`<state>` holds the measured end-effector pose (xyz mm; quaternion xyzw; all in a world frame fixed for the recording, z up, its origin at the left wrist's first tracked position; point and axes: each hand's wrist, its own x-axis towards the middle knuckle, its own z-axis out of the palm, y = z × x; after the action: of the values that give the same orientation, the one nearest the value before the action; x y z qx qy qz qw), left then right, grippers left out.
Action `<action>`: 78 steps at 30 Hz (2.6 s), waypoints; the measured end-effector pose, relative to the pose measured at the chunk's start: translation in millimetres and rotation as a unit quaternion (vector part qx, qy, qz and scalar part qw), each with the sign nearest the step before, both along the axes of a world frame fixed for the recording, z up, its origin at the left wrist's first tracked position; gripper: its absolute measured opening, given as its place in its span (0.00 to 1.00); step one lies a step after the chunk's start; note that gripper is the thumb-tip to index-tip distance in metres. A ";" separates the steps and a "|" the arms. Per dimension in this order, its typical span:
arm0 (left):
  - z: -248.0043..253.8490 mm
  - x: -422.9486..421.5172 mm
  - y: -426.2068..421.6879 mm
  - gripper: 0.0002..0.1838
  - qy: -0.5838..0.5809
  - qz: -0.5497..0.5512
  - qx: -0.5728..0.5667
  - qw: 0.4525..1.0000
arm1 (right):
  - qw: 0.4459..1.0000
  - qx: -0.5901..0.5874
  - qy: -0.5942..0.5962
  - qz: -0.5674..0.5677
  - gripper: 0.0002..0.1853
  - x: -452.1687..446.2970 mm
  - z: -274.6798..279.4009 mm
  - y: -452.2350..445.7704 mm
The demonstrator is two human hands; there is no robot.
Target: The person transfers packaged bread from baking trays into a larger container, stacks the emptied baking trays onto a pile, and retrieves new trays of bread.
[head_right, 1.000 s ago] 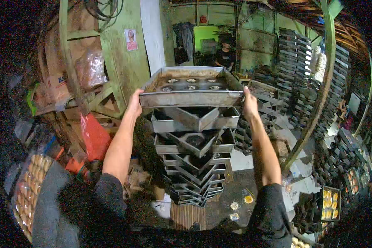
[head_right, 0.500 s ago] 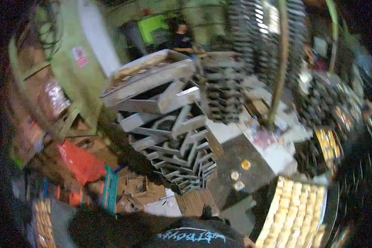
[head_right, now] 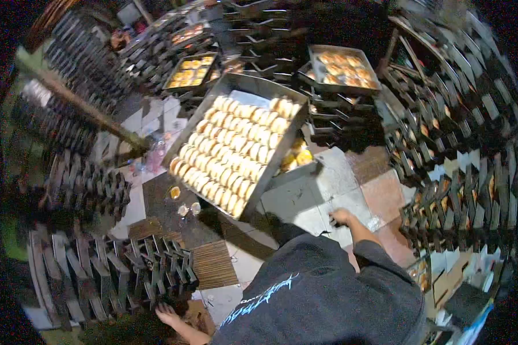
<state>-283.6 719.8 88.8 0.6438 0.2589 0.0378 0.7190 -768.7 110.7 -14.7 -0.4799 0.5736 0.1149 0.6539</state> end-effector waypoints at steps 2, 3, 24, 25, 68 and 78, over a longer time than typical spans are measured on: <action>39.1 -3.2 -87.1 0.27 -0.010 -0.028 0.106 0.994 | 0.989 -0.042 0.019 -0.138 0.14 -3.2 15.3 -61.5; 37.3 -1.9 -117.2 0.27 0.021 -0.044 0.119 0.992 | 0.971 -0.029 -0.050 -0.230 0.12 -8.1 6.6 -97.1; -58.0 -313.6 -475.0 0.15 0.397 -0.266 0.224 0.849 | 0.701 -0.018 -0.232 -0.675 0.30 36.7 -93.4 -674.0; -52.1 -303.3 -519.1 0.17 0.379 -0.324 0.251 0.830 | 0.714 -0.020 -0.245 -0.655 0.30 27.3 -91.3 -669.0; -17.4 -91.5 -570.1 0.26 0.234 -0.164 -0.071 0.956 | 0.757 -0.457 -0.183 0.430 0.16 380.3 117.2 -61.8; 14.2 -79.5 -587.7 0.29 0.186 -0.198 0.000 0.962 | 0.883 -0.247 -0.249 0.311 0.31 388.2 144.1 -121.8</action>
<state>-363.1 132.2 103.0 0.6780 0.2551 -0.2255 0.6514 -380.5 -11.1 129.4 -0.7926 0.2231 0.0438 0.5657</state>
